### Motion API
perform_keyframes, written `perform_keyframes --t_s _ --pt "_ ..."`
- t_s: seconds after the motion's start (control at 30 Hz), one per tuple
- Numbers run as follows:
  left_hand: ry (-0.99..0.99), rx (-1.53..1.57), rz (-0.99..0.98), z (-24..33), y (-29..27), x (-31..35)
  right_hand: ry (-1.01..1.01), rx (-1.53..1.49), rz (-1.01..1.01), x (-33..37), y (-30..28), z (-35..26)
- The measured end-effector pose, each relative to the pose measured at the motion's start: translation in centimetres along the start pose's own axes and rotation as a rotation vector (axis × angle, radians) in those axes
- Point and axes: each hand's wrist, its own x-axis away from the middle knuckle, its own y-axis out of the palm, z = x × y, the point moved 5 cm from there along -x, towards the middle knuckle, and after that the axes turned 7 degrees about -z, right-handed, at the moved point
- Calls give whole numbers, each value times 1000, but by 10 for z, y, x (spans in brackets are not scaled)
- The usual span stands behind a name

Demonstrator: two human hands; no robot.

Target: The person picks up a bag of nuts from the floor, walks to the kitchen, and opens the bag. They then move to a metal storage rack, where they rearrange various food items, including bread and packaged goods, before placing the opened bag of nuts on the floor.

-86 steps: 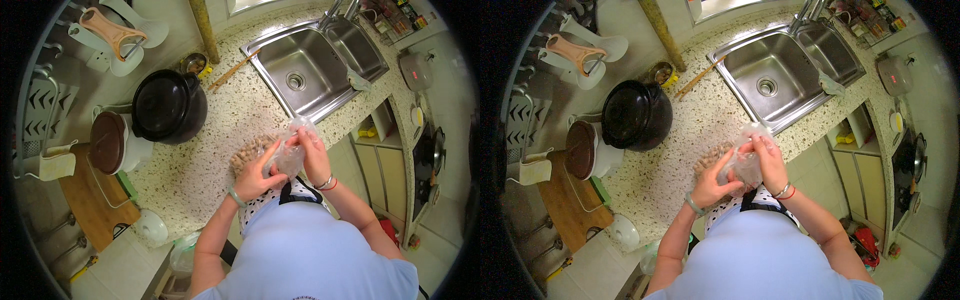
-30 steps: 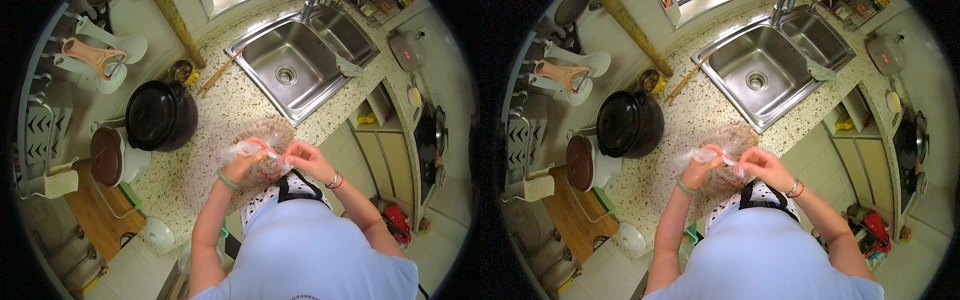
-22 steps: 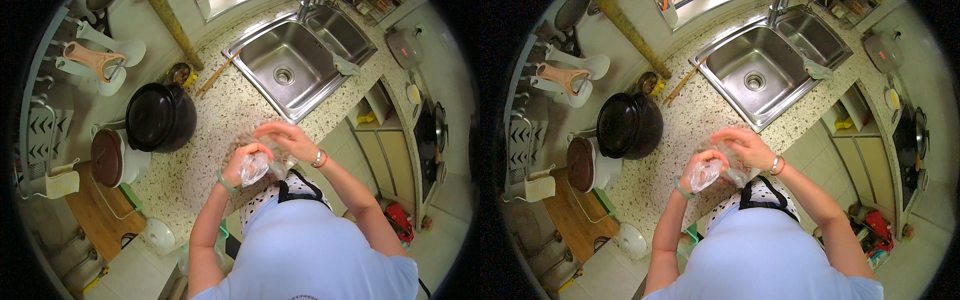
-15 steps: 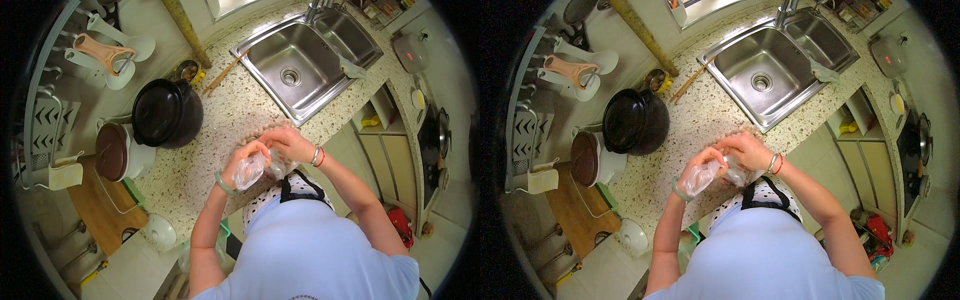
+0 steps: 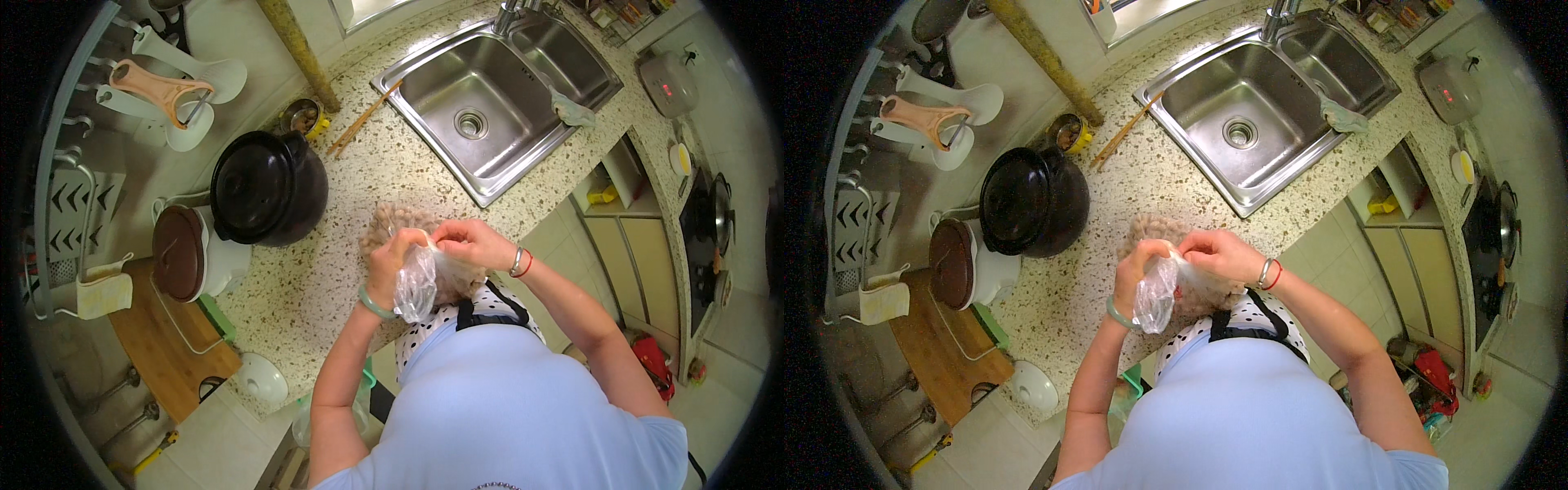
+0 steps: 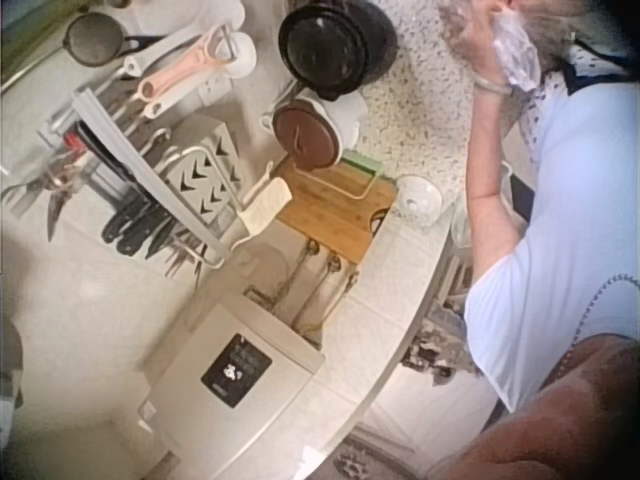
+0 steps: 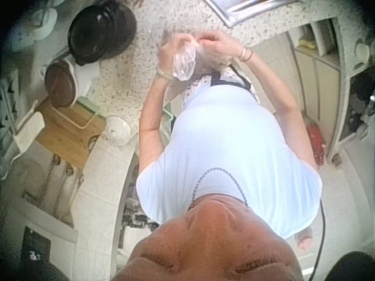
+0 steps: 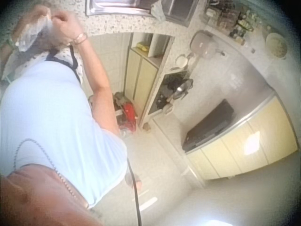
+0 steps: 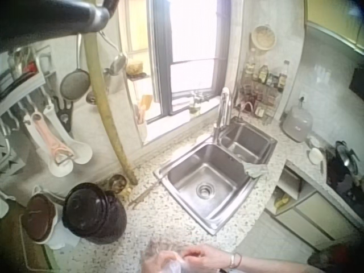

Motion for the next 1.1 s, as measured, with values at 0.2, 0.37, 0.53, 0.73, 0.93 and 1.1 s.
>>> perform_keyframes --t_s 0.2,0.37,0.53,0.73,0.93,1.1 --pt "9 -56 13 -5 -7 -1 -82 -153 114 4 7 -9" --pt "-90 293 -96 -21 -2 -1 -106 -70 94 0 11 -13" --pt "-40 153 -51 -13 -9 3 -57 -83 80 -5 8 10" --pt "250 -320 133 -3 1 4 -33 -170 76 -6 14 22" --pt "269 -318 205 -5 3 1 92 -317 104 -7 15 31" --pt "241 -272 170 -4 2 5 -102 -2 195 -7 7 -7"
